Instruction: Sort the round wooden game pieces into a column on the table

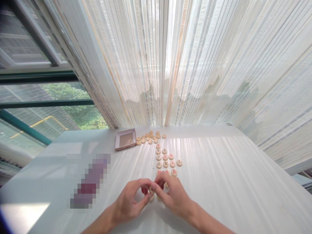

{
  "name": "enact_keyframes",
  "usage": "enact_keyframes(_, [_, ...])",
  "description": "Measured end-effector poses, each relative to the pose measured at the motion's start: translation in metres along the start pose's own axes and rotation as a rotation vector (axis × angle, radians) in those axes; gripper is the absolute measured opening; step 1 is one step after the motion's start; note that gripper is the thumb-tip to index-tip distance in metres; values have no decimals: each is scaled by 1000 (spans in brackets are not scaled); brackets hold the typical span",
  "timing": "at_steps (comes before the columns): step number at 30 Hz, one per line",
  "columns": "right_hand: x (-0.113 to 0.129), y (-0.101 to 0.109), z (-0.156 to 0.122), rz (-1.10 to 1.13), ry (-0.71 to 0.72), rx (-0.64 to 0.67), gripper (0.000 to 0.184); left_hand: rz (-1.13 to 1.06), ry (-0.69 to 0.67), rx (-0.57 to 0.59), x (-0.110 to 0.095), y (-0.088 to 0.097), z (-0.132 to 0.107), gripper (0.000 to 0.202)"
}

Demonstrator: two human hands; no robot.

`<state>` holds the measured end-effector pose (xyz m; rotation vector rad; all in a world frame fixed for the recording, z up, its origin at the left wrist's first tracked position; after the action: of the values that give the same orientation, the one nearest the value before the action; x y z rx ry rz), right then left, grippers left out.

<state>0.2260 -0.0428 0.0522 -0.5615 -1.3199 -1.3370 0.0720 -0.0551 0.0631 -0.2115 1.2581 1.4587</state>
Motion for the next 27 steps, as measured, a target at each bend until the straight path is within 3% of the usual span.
enact_keyframes(11, [15, 4, 2, 28, 124, -6, 13, -119, 83, -27, 8, 2, 2, 30])
enact_keyframes(19, [16, 3, 0, 31, 178, -30, 22, -316, 169, -32, 3, 6, 7, 26])
enact_keyframes(27, [18, 1, 0, -7, 221, -10, 17, -485, 362, 13, 19, 0, 4, 20])
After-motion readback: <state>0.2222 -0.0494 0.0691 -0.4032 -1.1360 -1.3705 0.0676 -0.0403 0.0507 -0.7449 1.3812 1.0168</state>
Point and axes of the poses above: each hand's wrist, its own z-axis towards the middle knuckle, its own y-axis out of the back of the hand, x = y × z, the point moved 7 cm from there along z, towards the middle knuckle, and after that the axes turned 4 degrees about y, right-handed, at the moved point
